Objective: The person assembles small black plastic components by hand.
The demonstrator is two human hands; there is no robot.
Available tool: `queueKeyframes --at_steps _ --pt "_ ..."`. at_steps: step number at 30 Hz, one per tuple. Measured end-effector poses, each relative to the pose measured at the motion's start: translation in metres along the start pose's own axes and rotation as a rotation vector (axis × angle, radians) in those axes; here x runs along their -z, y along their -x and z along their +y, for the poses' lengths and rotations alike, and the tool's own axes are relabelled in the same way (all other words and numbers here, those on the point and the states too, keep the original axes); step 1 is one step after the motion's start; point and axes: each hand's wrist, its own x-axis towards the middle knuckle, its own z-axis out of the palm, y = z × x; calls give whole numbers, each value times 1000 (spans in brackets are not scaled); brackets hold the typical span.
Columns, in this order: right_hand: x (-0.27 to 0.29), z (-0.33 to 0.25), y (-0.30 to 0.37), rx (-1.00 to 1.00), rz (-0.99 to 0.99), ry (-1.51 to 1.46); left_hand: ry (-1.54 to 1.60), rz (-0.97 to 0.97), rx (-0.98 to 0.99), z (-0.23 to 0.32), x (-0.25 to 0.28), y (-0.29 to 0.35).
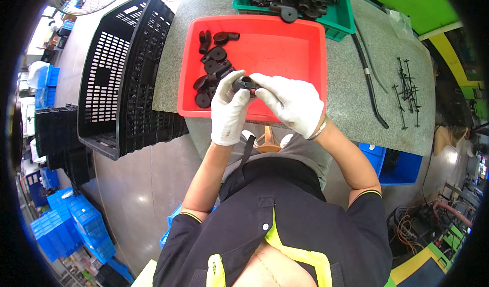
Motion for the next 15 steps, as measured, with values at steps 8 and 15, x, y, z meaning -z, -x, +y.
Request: queueKeyframes --at_steps 8,15 --pt "0 -5 0 14 -26 116 -77 48 -31 -5 0 -2" --pt "-1 -5 2 35 -23 186 -70 49 -9 -4 0 -2"
